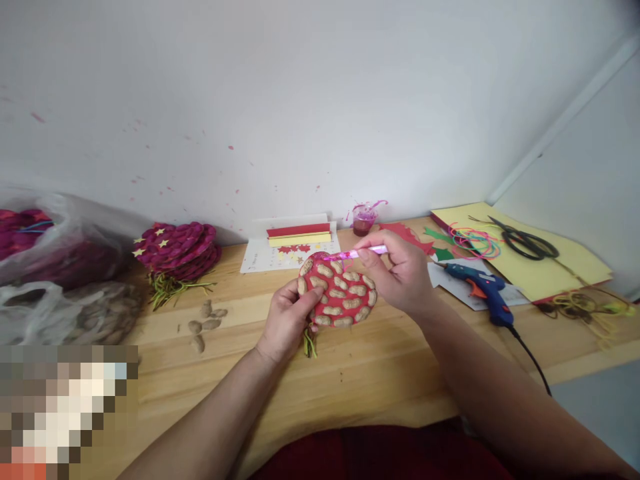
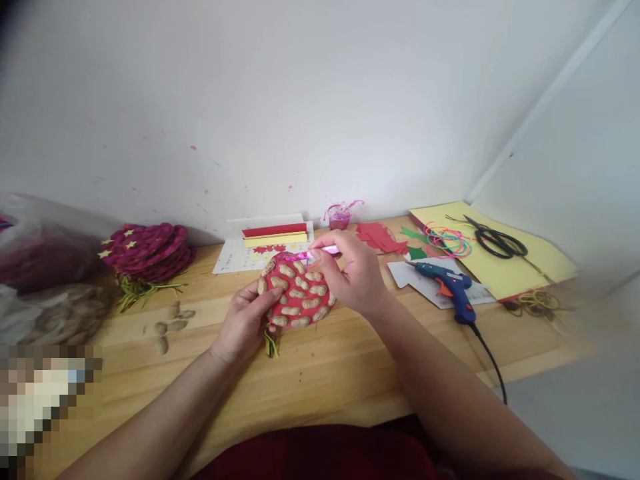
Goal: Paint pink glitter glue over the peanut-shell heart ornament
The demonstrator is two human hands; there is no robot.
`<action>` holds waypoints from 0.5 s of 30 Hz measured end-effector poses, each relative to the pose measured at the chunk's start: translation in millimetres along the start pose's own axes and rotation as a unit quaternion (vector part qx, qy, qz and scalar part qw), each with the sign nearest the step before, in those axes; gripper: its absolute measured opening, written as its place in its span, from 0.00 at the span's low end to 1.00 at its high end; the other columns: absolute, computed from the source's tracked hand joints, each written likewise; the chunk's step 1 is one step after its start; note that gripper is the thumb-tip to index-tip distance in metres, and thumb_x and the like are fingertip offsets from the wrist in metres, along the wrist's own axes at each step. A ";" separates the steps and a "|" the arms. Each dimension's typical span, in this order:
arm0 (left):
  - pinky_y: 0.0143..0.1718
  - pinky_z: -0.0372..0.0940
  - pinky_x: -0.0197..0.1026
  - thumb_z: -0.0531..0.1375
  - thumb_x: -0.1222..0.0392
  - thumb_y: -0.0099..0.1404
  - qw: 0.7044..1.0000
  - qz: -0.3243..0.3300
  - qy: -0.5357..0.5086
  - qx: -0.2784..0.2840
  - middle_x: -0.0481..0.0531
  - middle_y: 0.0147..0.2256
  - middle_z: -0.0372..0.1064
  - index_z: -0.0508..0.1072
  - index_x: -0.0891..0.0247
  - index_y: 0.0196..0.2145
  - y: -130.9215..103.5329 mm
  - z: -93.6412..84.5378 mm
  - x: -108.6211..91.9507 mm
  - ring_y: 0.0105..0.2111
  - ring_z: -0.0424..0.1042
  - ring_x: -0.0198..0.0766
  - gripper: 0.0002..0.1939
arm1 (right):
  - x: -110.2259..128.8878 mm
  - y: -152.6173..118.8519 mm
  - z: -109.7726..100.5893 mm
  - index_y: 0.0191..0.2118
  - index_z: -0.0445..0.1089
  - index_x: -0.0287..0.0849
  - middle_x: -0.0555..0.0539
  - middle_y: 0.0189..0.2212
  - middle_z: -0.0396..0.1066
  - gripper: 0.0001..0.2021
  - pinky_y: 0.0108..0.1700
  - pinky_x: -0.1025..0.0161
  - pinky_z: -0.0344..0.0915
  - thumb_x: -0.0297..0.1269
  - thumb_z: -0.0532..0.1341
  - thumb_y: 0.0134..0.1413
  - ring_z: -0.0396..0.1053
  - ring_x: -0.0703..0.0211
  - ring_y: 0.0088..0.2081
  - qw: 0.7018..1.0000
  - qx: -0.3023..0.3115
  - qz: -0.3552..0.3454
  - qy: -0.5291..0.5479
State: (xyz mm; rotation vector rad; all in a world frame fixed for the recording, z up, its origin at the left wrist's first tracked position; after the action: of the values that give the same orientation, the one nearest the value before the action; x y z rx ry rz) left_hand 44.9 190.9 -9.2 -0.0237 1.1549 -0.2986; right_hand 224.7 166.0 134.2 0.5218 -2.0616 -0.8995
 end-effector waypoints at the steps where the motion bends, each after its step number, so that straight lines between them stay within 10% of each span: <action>1: 0.11 0.53 0.30 0.76 0.49 0.51 1.000 0.000 -0.001 -0.003 0.41 0.16 0.62 0.68 0.62 0.25 0.1 -0.4 -0.3 0.12 0.56 0.27 0.22 | 2.7 -0.3 2.0 0.41 0.73 0.45 0.48 0.35 0.79 0.03 0.40 0.60 0.71 0.35 0.61 0.66 0.75 0.57 0.36 1.000 0.007 -0.011 -0.009; 15: 0.09 0.52 0.30 0.77 0.48 0.46 1.000 -0.010 -0.016 -0.020 0.41 0.14 0.61 0.67 0.62 0.23 0.3 -2.2 -3.0 0.11 0.55 0.26 0.24 | -4.3 0.2 0.7 0.40 0.74 0.45 0.48 0.34 0.79 0.03 0.40 0.60 0.71 0.35 0.62 0.65 0.76 0.58 0.36 1.000 -0.003 0.009 -0.010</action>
State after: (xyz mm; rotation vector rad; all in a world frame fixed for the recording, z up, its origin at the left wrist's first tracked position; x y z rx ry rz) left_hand 41.9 192.2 -7.5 -0.0753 1.1287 -0.2922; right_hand 226.6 169.1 131.8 0.4920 -2.0770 -0.9029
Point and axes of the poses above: each hand's wrist, its own y-axis towards the middle knuckle, its own z-axis out of the palm, x = y × z, the point moved 10 cm from there along y, towards the middle knuckle
